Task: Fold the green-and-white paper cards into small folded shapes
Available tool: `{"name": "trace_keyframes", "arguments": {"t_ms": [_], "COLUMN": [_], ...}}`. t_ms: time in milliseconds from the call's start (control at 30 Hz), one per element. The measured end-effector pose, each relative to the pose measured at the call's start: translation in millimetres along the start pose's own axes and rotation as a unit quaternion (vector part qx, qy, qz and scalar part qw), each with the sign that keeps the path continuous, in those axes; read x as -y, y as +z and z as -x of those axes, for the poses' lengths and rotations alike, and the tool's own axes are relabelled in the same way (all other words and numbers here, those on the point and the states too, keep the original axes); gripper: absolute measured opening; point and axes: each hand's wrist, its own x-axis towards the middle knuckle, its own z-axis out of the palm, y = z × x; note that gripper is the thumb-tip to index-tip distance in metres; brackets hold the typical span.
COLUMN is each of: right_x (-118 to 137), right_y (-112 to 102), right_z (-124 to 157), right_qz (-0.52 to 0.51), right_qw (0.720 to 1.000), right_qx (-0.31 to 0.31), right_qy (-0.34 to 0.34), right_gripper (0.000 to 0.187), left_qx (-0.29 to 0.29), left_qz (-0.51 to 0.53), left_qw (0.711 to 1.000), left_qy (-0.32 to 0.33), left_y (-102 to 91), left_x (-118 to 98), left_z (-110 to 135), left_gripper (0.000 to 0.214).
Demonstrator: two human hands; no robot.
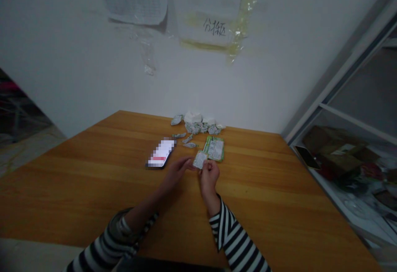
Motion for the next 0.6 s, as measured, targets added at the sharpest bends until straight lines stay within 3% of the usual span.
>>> {"name": "trace_keyframes", "arguments": {"t_ms": [133, 333, 600], "right_x": [-1.1, -2.6, -5.7], "right_y": [1.5, 4.7, 4.0], "right_z": [-0.5, 0.8, 2.3], "right_qz": [-0.094, -0.121, -0.074], "right_qw": [0.993, 0.991, 0.997], "right_qx": [-0.001, -0.005, -0.022], "right_qy": [0.064, 0.062, 0.029], "right_gripper": [0.023, 0.023, 0.023], "left_qx": [0.071, 0.038, 0.054], "left_qz": [0.057, 0.116, 0.1], "left_qw": [0.996, 0.989, 0.99], "left_qy": [-0.013, -0.084, -0.078], "left_y": [0.6, 2.5, 3.7], "left_x": [-3.8, -5.5, -11.1], "left_z": [0.4, 2.0, 5.6], "left_gripper": [0.035, 0.032, 0.028]}}
